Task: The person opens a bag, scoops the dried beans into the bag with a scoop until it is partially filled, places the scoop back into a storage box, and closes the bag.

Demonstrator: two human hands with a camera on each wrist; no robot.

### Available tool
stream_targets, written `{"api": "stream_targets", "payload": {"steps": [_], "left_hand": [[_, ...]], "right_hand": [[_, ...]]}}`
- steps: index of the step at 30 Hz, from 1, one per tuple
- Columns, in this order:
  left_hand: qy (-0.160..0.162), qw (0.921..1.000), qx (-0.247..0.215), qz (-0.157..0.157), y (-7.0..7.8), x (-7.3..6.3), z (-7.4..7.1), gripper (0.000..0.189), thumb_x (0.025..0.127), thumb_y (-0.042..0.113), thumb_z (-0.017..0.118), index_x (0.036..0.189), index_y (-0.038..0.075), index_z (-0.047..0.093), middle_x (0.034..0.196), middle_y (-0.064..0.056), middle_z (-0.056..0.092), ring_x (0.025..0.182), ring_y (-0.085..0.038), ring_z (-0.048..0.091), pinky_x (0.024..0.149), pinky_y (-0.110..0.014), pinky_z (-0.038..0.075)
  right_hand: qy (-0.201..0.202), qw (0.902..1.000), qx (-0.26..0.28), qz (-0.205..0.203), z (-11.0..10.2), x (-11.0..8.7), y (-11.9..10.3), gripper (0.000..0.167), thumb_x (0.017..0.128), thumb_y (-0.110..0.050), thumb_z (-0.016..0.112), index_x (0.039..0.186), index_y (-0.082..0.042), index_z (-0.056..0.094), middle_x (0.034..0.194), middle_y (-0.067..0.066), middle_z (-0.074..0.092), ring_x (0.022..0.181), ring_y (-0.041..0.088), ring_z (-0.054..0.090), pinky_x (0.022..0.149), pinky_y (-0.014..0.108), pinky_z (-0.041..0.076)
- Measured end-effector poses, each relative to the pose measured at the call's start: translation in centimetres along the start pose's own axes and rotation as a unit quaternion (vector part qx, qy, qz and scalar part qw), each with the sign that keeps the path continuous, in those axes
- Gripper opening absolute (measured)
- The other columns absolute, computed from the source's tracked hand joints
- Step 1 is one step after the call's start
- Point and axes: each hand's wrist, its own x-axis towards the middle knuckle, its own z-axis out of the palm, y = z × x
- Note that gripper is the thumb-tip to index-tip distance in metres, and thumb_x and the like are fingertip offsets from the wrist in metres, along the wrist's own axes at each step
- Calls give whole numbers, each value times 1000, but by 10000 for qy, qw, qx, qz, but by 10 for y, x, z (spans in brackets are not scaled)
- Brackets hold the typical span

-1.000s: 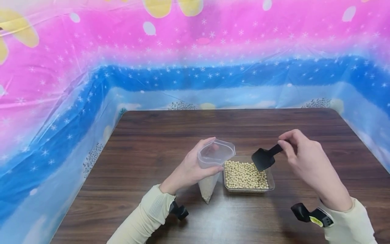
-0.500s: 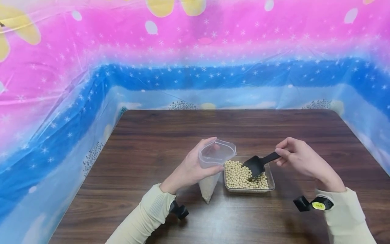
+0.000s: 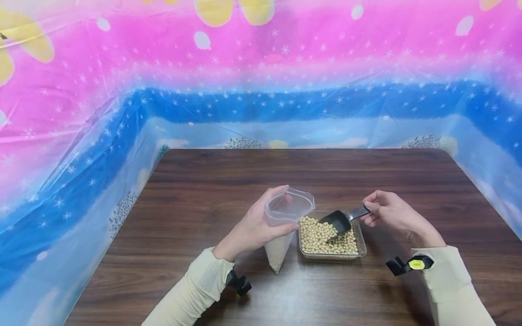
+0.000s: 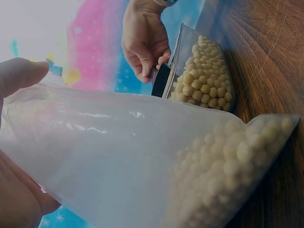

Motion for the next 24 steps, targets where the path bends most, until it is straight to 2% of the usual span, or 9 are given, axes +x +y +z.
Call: {"api": "stream_targets", "payload": {"steps": [4,9,16,20,24], "left_hand": [[0,10000,-23,18,0,0,0,80,79,14,82,145,8,37,126,-5,55,110,-19,59,91,-33,52],[12,10000,0,76,0,0,-1,80,79,14,82,145,11,38,126,-6,55,110,-21,59,90,-33,53],[12,10000,26,31,0,1,-1,80,79,12,82,145,6,37,127,-7,55,110,-21,59,90,-33,53],[-5,10000,44,-3,1,0,0,80,79,15,82,145,8,37,127,-4,55,110,-19,59,90,-33,53],[-17,10000,27,13,0,0,0,80,79,15,82,145,9,37,127,-4,55,110,-19,59,90,-33,53]], "right_hand": [[-14,9995,315,64,-7,2,9,26,104,-4,38,120,16,39,87,16,64,75,17,65,67,31,57],[-21,9976,692,78,-15,1,10,28,105,-6,35,122,16,37,92,19,60,77,14,61,69,31,56],[290,9946,995,-61,-24,-3,5,33,106,-15,39,124,13,37,90,12,61,75,13,59,67,27,54],[305,9848,1697,-215,-27,-8,-2,34,104,-21,48,119,8,39,87,8,61,73,12,59,64,24,53],[311,9678,2427,-597,-27,-14,-11,30,101,-21,54,114,4,43,84,6,64,71,12,60,63,24,54]]}}
